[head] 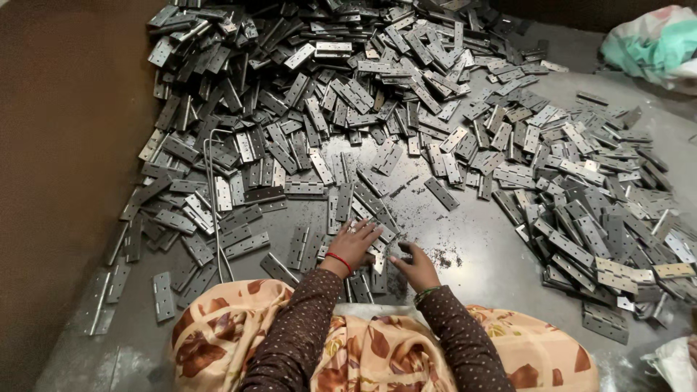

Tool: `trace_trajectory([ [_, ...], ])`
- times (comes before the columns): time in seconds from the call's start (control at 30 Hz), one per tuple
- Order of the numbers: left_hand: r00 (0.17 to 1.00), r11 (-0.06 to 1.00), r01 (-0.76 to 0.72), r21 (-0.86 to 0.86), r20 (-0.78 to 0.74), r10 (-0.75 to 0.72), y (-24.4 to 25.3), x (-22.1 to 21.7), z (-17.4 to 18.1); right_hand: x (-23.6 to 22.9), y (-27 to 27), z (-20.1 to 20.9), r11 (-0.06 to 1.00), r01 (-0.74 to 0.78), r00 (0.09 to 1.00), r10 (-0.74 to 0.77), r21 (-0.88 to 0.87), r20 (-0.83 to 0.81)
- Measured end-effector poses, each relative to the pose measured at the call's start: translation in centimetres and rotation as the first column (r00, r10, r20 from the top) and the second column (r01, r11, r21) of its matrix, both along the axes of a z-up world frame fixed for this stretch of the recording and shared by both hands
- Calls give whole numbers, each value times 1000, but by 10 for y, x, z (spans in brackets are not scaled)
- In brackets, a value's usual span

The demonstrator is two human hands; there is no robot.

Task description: The person sits on the floor and repeatedly picks up small metal hinges from a large pile, aligns them, and stacks them into neat bundles. The person handles the hinges by hand, moving them from the scattered pile into organized stacks.

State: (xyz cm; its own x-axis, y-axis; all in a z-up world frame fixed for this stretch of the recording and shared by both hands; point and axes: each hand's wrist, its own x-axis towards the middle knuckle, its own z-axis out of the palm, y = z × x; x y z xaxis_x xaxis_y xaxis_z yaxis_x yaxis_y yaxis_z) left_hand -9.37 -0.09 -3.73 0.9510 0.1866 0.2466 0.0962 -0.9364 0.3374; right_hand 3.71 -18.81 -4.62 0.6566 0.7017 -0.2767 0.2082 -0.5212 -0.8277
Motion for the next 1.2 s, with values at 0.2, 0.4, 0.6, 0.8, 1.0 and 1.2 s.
trace_trajectory([
  [0.2, 972, 997, 40, 64, -233, -24, -13, 11, -8, -3, -25, -19, 980, 175, 974, -158, 91, -162],
  [0.4, 954, 934, -268, -238, 69, 291, -1, 10, 3, -3, -33, -34, 965, 221, 969, -201, 140, -147],
  [0.6, 714, 605, -410, -682, 172, 678, 17, -8, 21, -10, -43, -29, 960, 262, 957, -246, 98, -152],
  [0.8, 649, 551, -548, -629, 96, 755, 15, -17, 18, -27, -38, -5, 975, 219, 973, -215, 33, -79],
  [1.0, 795, 555, -517, -652, -126, 594, -4, -9, 25, -34, -31, -5, 977, 6, 999, -14, 212, 39],
  [1.2, 985, 701, -64, -710, 67, 159, -28, 3, 14, -25, -30, -38, 902, 276, 819, -41, 331, -572],
])
